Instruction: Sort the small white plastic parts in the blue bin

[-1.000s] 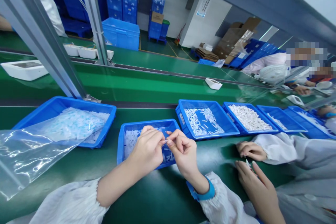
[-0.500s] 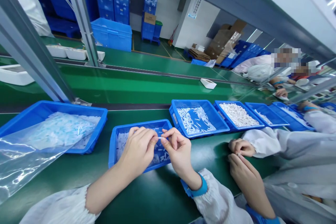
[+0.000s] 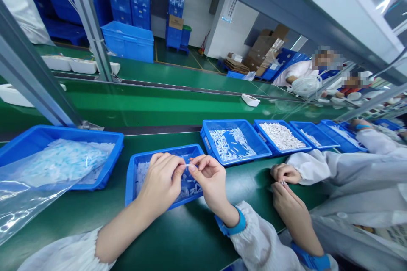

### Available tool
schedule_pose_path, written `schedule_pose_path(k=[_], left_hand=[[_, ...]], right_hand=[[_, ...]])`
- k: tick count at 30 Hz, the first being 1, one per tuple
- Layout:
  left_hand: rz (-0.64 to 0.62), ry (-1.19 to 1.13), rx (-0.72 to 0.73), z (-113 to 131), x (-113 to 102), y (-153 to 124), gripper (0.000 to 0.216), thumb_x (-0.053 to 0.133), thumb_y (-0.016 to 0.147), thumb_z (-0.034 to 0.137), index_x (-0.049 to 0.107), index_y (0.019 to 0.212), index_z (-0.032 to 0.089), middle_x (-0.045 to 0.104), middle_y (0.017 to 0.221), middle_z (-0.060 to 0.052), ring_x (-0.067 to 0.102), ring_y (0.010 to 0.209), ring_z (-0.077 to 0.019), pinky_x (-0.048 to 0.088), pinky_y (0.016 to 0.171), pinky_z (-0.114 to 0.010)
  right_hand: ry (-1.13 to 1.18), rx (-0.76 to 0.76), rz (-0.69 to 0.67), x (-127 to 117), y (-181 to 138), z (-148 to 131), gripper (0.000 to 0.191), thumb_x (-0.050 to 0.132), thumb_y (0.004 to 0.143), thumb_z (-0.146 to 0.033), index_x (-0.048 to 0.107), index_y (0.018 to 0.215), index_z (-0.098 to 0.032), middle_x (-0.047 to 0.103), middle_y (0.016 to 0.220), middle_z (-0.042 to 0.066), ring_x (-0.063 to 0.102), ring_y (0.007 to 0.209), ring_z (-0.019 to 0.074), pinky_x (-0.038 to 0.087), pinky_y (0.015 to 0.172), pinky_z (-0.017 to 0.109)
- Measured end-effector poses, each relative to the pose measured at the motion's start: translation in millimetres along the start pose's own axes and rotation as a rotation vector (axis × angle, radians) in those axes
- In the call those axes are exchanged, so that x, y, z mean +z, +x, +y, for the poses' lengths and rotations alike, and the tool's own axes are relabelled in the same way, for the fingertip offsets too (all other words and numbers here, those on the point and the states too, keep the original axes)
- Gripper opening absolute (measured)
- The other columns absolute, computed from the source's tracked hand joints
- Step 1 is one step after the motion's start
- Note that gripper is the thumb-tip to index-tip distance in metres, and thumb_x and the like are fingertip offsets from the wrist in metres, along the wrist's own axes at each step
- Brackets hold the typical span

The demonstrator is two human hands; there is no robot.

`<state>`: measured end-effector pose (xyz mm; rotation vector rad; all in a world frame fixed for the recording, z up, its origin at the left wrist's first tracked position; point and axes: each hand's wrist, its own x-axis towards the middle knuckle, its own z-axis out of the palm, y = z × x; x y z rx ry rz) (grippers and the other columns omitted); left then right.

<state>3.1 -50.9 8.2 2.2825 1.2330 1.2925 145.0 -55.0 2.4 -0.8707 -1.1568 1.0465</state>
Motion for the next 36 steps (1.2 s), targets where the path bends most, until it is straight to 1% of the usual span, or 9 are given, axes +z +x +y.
schedule_pose_path(k=[9,11,15,17,21,26,32,36], left_hand=[[-0.043,-0.008,0.000,-2.9,1.4,-0.9,0.014,0.043,0.093,0.017,0.054,0.084,0.018,0.062,0.079,-0.001,0.056,0.075,-0.0169,0.038,0.074,-0.034],[-0.088,-0.016,-0.007,-4.9,3.0,-1.5,0.016,0.041,0.093,0.017,0.054,0.083,0.018,0.062,0.078,-0.001,0.056,0.074,-0.0170,0.038,0.073,-0.034],[-0.235,-0.004,-0.002,-8.2,6.6,-3.0,0.023,0.036,0.094,0.017,0.053,0.079,0.018,0.061,0.073,-0.001,0.055,0.069,-0.0171,0.039,0.070,-0.034],[-0.265,0.005,-0.005,-9.1,7.3,-3.6,0.024,0.035,0.095,0.018,0.053,0.079,0.018,0.061,0.074,-0.002,0.056,0.070,-0.0175,0.039,0.071,-0.035],[-0.245,0.009,-0.010,-10.2,7.4,-4.1,0.022,0.036,0.095,0.019,0.056,0.084,0.018,0.063,0.078,-0.003,0.058,0.074,-0.0183,0.040,0.072,-0.035],[-0.220,0.023,0.011,-11.2,7.6,-3.6,0.022,0.037,0.094,0.019,0.057,0.083,0.018,0.065,0.079,-0.003,0.060,0.073,-0.0192,0.041,0.071,-0.035],[-0.203,0.037,0.023,-10.8,7.1,-3.6,0.022,0.037,0.093,0.019,0.058,0.085,0.019,0.067,0.082,-0.003,0.062,0.075,-0.0193,0.043,0.071,-0.034],[-0.151,0.027,0.021,-9.0,5.8,-3.2,0.021,0.039,0.092,0.021,0.059,0.087,0.019,0.068,0.086,-0.004,0.063,0.077,-0.0192,0.045,0.071,-0.033]], right_hand=[[0.044,0.026,-0.010,0.4,-0.4,-2.8,0.023,0.075,0.071,-0.018,0.052,0.067,-0.019,0.060,0.072,0.000,0.058,0.074,0.0140,0.047,0.074,0.029],[0.032,0.049,-0.007,0.4,-0.1,-3.9,0.025,0.076,0.070,-0.020,0.051,0.066,-0.019,0.059,0.071,-0.001,0.057,0.073,0.0139,0.047,0.073,0.028],[-0.007,0.111,-0.012,0.9,0.0,-4.9,0.027,0.077,0.068,-0.025,0.050,0.065,-0.019,0.058,0.071,-0.001,0.056,0.069,0.0135,0.047,0.069,0.027],[-0.009,0.115,-0.017,1.1,-0.2,-4.9,0.027,0.076,0.069,-0.025,0.050,0.065,-0.019,0.058,0.071,-0.001,0.056,0.068,0.0132,0.047,0.068,0.027],[-0.008,0.109,-0.020,1.6,-0.6,-5.4,0.025,0.075,0.069,-0.025,0.051,0.065,-0.019,0.059,0.071,0.000,0.056,0.069,0.0134,0.047,0.068,0.027],[-0.023,0.109,-0.022,1.8,-0.9,-5.8,0.026,0.075,0.069,-0.027,0.051,0.064,-0.019,0.059,0.070,0.000,0.056,0.068,0.0138,0.047,0.068,0.028],[-0.012,0.103,-0.020,1.3,-0.9,-5.4,0.025,0.075,0.069,-0.024,0.051,0.064,-0.019,0.059,0.070,0.000,0.055,0.068,0.0132,0.047,0.068,0.026],[-0.025,0.088,-0.013,1.6,-1.0,-6.0,0.025,0.075,0.069,-0.026,0.051,0.064,-0.020,0.059,0.070,0.000,0.056,0.069,0.0140,0.047,0.068,0.027]])
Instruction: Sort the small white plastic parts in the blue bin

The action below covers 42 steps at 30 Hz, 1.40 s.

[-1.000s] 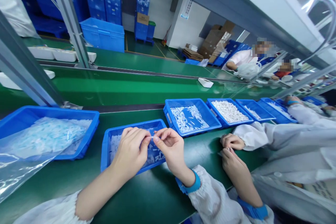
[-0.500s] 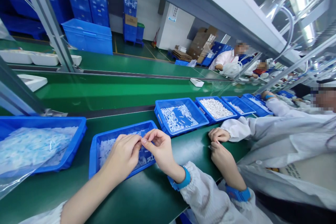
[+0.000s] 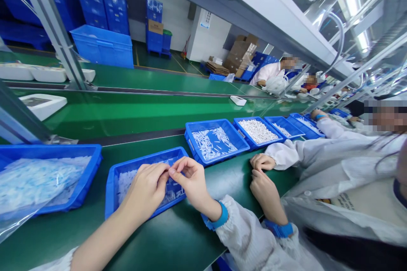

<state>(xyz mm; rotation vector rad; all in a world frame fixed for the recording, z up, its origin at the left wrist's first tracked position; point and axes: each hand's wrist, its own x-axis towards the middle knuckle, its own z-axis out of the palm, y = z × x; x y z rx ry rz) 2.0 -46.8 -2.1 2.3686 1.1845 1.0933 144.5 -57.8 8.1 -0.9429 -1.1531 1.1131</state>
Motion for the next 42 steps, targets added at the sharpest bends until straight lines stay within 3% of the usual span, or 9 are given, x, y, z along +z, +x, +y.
schedule_pose_path(k=[17,22,25,29,31,34,38,40,42], left_hand=[[0.065,-0.021,0.086,-1.1,-1.0,-0.1,0.021,0.038,0.090,0.012,0.053,0.078,0.019,0.060,0.071,-0.001,0.056,0.070,-0.0170,0.043,0.070,-0.031],[0.034,-0.027,0.085,1.7,-1.9,-0.1,0.018,0.038,0.093,0.016,0.054,0.084,0.019,0.061,0.077,-0.002,0.057,0.073,-0.0177,0.043,0.070,-0.032],[0.023,-0.044,0.060,2.9,-1.7,-0.2,0.019,0.039,0.094,0.020,0.054,0.105,0.019,0.064,0.097,-0.006,0.058,0.089,-0.0204,0.045,0.079,-0.035],[0.039,-0.049,-0.030,-0.4,0.1,-0.7,0.028,0.039,0.094,0.024,0.048,0.120,0.019,0.060,0.113,-0.008,0.054,0.105,-0.0227,0.043,0.090,-0.038],[0.020,-0.037,-0.070,-3.3,1.1,-1.1,0.027,0.039,0.093,0.023,0.050,0.118,0.019,0.060,0.112,-0.008,0.053,0.105,-0.0232,0.042,0.091,-0.040],[-0.044,0.021,-0.119,-6.3,2.4,-1.7,0.027,0.040,0.090,0.018,0.053,0.113,0.019,0.062,0.108,-0.007,0.053,0.103,-0.0239,0.041,0.089,-0.042],[-0.193,0.141,-0.219,-6.3,3.5,-2.5,0.029,0.040,0.085,0.011,0.057,0.108,0.019,0.063,0.109,-0.007,0.052,0.106,-0.0255,0.039,0.086,-0.044],[-0.307,0.177,-0.245,-5.8,3.9,-3.0,0.027,0.043,0.084,0.011,0.059,0.104,0.020,0.062,0.110,-0.007,0.051,0.108,-0.0264,0.037,0.085,-0.046],[-0.404,0.198,-0.235,-5.5,3.8,-3.2,0.022,0.046,0.084,0.015,0.061,0.100,0.020,0.060,0.113,-0.007,0.049,0.111,-0.0276,0.037,0.085,-0.047]], right_hand=[[-0.018,-0.036,-0.031,-2.7,0.4,3.5,0.021,0.071,0.069,-0.020,0.052,0.061,-0.019,0.057,0.066,-0.001,0.053,0.065,0.0134,0.044,0.064,0.027],[-0.015,-0.072,-0.034,-1.9,-0.6,4.4,0.020,0.069,0.071,-0.019,0.051,0.062,-0.019,0.057,0.067,-0.001,0.055,0.066,0.0142,0.045,0.066,0.028],[-0.136,-0.263,0.116,-10.5,7.1,-2.1,0.019,0.065,0.077,-0.018,0.051,0.065,-0.019,0.058,0.070,0.000,0.057,0.069,0.0147,0.046,0.068,0.030],[-0.560,-0.645,0.561,-47.4,34.6,-13.7,0.006,0.058,0.083,-0.017,0.058,0.077,-0.019,0.062,0.098,0.005,0.057,0.098,0.0194,0.042,0.092,0.039],[-0.677,-0.686,0.684,-69.3,49.7,-15.4,0.009,0.057,0.082,-0.018,0.060,0.090,-0.019,0.058,0.114,0.008,0.052,0.113,0.0219,0.036,0.101,0.044],[-0.574,-0.601,0.721,-88.3,62.3,-11.7,0.018,0.058,0.079,-0.018,0.059,0.096,-0.017,0.060,0.108,0.009,0.055,0.108,0.0218,0.039,0.099,0.043],[-0.494,-0.512,0.558,-77.0,55.1,-6.6,0.010,0.056,0.081,-0.020,0.058,0.091,-0.018,0.062,0.089,0.004,0.059,0.087,0.0179,0.047,0.085,0.035],[-0.593,-0.489,0.303,-63.6,46.1,-6.5,0.007,0.053,0.084,-0.018,0.059,0.088,-0.019,0.063,0.086,0.003,0.059,0.082,0.0165,0.047,0.079,0.032],[-0.754,-0.448,-0.078,-51.7,37.9,-6.5,0.012,0.051,0.083,-0.012,0.061,0.085,-0.019,0.064,0.084,0.002,0.059,0.082,0.0157,0.045,0.084,0.033]])
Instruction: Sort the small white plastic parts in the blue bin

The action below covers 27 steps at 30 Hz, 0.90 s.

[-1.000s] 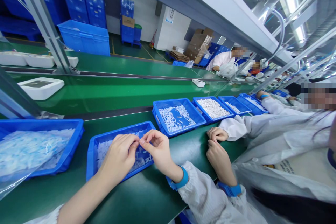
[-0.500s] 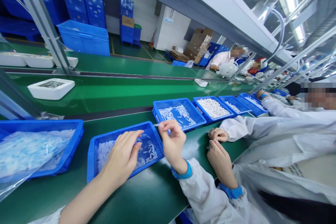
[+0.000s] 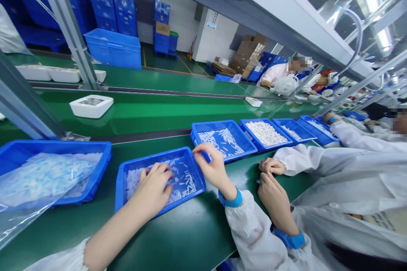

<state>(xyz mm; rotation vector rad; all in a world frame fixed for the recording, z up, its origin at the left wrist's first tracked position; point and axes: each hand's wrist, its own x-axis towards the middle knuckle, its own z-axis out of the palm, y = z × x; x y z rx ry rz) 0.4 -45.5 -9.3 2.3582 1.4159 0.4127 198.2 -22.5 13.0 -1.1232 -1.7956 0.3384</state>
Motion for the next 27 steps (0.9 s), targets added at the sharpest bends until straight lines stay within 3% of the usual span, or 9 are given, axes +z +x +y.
schedule_pose_path(k=[3,6,13,20,27], left_hand=[[-0.060,0.038,0.008,0.2,-1.3,-0.2,0.020,0.049,0.084,0.019,0.062,0.100,0.020,0.058,0.116,-0.007,0.047,0.111,-0.0285,0.037,0.084,-0.046],[-0.084,0.038,-0.007,0.4,-2.9,-0.4,0.021,0.051,0.083,0.018,0.062,0.100,0.021,0.056,0.114,-0.006,0.047,0.108,-0.0276,0.037,0.085,-0.045],[-0.099,0.008,-0.035,0.2,-2.9,-0.6,0.021,0.049,0.084,0.017,0.062,0.100,0.022,0.055,0.109,-0.007,0.045,0.106,-0.0270,0.037,0.088,-0.045],[-0.137,-0.008,-0.039,3.4,-6.0,0.6,0.016,0.048,0.084,0.016,0.063,0.084,0.020,0.053,0.105,-0.006,0.045,0.103,-0.0258,0.037,0.086,-0.042],[-0.161,0.025,-0.017,4.0,-8.2,0.4,0.015,0.047,0.085,0.016,0.062,0.087,0.018,0.053,0.110,-0.008,0.044,0.106,-0.0274,0.036,0.087,-0.044]], right_hand=[[-0.148,-0.107,-0.504,7.9,-4.6,-9.3,0.022,0.049,0.075,-0.002,0.062,0.078,-0.020,0.066,0.079,-0.002,0.059,0.081,0.0143,0.030,0.103,0.041],[-0.270,-0.109,-0.651,10.3,-6.0,-11.7,0.022,0.049,0.071,0.000,0.061,0.069,-0.019,0.066,0.075,-0.004,0.059,0.080,0.0126,0.015,0.109,0.044],[-0.404,-0.156,-0.715,10.4,-5.5,-12.2,0.002,0.067,0.076,-0.024,0.068,0.076,-0.023,0.066,0.083,-0.002,0.057,0.087,0.0164,0.012,0.111,0.046],[-0.486,-0.209,-0.661,14.2,-10.2,-13.3,0.021,0.058,0.085,-0.021,0.067,0.067,-0.027,0.063,0.090,0.003,0.055,0.092,0.0199,0.018,0.112,0.046],[-0.495,-0.268,-0.613,13.1,-12.1,-10.6,0.020,0.056,0.087,-0.024,0.067,0.070,-0.027,0.062,0.090,0.003,0.056,0.096,0.0200,0.021,0.114,0.046]])
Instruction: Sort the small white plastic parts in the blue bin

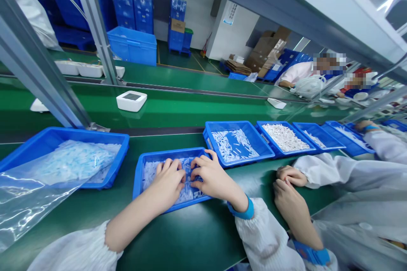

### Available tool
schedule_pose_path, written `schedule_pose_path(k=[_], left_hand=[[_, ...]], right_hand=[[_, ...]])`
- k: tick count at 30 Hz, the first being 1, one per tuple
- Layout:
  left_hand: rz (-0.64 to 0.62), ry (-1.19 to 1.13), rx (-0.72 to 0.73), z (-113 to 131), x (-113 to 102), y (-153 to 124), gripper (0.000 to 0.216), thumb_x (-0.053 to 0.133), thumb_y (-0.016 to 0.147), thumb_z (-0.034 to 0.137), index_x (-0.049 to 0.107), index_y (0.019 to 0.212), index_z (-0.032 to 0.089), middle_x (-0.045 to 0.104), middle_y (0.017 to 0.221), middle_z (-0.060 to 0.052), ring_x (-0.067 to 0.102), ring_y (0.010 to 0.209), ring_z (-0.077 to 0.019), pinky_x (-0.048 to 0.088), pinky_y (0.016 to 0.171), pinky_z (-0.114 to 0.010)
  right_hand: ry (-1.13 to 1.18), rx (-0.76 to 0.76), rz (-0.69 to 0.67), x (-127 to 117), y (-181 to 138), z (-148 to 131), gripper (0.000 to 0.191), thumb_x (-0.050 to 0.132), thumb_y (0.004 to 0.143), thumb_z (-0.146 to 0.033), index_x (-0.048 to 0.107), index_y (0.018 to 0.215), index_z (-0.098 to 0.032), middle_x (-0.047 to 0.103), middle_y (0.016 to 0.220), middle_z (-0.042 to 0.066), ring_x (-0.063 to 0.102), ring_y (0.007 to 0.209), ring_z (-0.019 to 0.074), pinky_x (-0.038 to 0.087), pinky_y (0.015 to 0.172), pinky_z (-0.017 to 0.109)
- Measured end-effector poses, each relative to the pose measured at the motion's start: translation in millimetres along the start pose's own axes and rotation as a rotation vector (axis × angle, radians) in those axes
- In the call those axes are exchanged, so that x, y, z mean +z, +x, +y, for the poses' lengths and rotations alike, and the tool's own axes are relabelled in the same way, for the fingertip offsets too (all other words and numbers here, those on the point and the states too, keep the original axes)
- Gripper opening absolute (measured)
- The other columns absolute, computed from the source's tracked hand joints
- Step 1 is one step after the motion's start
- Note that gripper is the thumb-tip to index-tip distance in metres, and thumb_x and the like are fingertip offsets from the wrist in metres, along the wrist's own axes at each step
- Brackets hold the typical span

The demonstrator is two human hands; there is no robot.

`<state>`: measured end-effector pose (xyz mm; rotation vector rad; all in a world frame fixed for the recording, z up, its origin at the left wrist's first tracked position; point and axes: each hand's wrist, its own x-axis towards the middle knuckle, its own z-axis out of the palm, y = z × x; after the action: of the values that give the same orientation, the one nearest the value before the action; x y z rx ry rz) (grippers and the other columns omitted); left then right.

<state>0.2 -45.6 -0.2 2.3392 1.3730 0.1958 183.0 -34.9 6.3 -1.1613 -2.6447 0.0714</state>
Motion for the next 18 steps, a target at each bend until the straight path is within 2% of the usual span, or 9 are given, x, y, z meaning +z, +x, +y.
schedule_pose_path(k=[5,9,12,15,18], left_hand=[[0.003,0.058,0.073,-0.3,1.4,0.7,0.019,0.043,0.086,0.014,0.062,0.087,0.017,0.053,0.114,-0.009,0.042,0.110,-0.0283,0.035,0.089,-0.046],[0.135,0.072,0.126,1.6,1.2,0.3,0.020,0.040,0.086,0.010,0.059,0.089,0.016,0.054,0.115,-0.010,0.042,0.109,-0.0278,0.033,0.089,-0.046],[0.224,0.063,0.140,4.4,-2.0,0.0,0.020,0.036,0.086,0.008,0.054,0.088,0.017,0.058,0.103,-0.008,0.046,0.101,-0.0249,0.032,0.087,-0.044],[0.218,0.029,0.125,6.0,-5.4,-0.2,0.022,0.032,0.084,0.004,0.050,0.085,0.018,0.060,0.090,-0.006,0.051,0.090,-0.0219,0.031,0.084,-0.042],[0.179,-0.008,0.098,5.8,-6.5,-0.1,0.024,0.030,0.085,0.003,0.049,0.089,0.017,0.063,0.087,-0.006,0.054,0.085,-0.0208,0.032,0.083,-0.041]], right_hand=[[0.005,0.002,0.063,1.3,-3.4,0.5,0.027,0.052,0.089,-0.025,0.064,0.067,-0.029,0.062,0.085,0.003,0.056,0.097,0.0186,0.022,0.115,0.041],[0.085,0.041,0.027,-1.6,-3.1,-1.0,0.022,0.055,0.087,-0.022,0.066,0.070,-0.031,0.064,0.087,0.003,0.056,0.097,0.0208,0.022,0.115,0.044],[0.113,0.055,-0.017,-2.3,-1.9,-1.5,0.018,0.059,0.084,-0.022,0.067,0.070,-0.031,0.064,0.088,0.004,0.057,0.096,0.0222,0.021,0.115,0.046],[0.118,0.031,-0.032,-2.0,-1.6,-1.1,0.018,0.060,0.083,-0.022,0.067,0.068,-0.029,0.063,0.090,0.004,0.056,0.095,0.0221,0.020,0.114,0.047],[0.117,0.007,-0.040,-2.8,-2.1,-0.8,0.017,0.059,0.083,-0.020,0.067,0.070,-0.027,0.062,0.090,0.004,0.056,0.095,0.0216,0.019,0.113,0.050]])
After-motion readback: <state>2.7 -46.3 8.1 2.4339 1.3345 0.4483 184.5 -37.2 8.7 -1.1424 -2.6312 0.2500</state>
